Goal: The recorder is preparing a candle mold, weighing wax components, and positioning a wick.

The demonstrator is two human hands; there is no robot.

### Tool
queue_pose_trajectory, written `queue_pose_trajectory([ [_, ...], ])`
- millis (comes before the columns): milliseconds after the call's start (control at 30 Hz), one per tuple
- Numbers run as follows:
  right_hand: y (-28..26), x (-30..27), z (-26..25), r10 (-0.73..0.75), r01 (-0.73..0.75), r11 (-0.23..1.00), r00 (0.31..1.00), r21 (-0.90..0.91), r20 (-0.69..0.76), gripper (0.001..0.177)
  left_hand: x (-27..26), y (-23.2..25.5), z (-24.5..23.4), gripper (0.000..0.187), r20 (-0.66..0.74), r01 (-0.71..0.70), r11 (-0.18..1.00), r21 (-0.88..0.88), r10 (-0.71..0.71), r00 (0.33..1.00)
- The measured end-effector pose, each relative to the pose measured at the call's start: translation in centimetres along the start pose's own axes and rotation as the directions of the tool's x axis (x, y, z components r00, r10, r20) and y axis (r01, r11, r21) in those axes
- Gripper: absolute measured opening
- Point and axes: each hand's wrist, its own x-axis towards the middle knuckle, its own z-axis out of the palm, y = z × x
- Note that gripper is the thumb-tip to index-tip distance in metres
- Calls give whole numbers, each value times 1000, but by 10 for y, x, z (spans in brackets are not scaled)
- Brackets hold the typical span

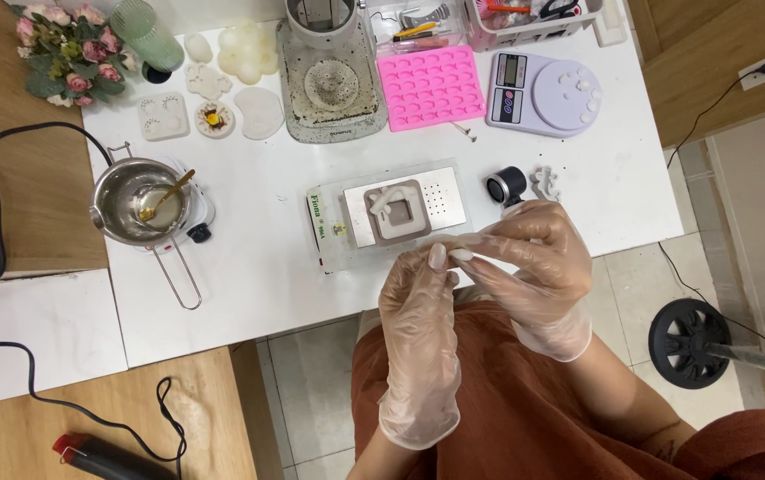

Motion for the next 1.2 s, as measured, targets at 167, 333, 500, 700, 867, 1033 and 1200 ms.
queue_pose_trajectory([
  [167,9,1,3,-32,35,995,999,-91,29,34,5,0,2,13,59,-46,989,140,38,998],
  [333,9,7,8,-147,147,968,989,-203,16,37,18,-7,-9,12,74,-61,985,164,49,996],
  [500,27,18,21,-291,282,943,957,-178,-23,34,40,-1,-19,30,-9,159,987,-11,-159,987],
  [700,67,10,30,-99,97,995,994,39,49,31,61,10,-43,23,19,323,937,136,-328,944],
  [867,62,30,39,210,-225,972,959,65,189,37,78,13,-53,24,112,361,932,-12,-358,927],
  [1033,73,64,51,276,-340,933,885,116,374,41,96,31,-56,31,66,320,947,-10,-319,945],
  [1200,125,103,68,240,-433,880,761,197,603,42,110,52,-57,31,-51,344,921,182,-341,939],
])
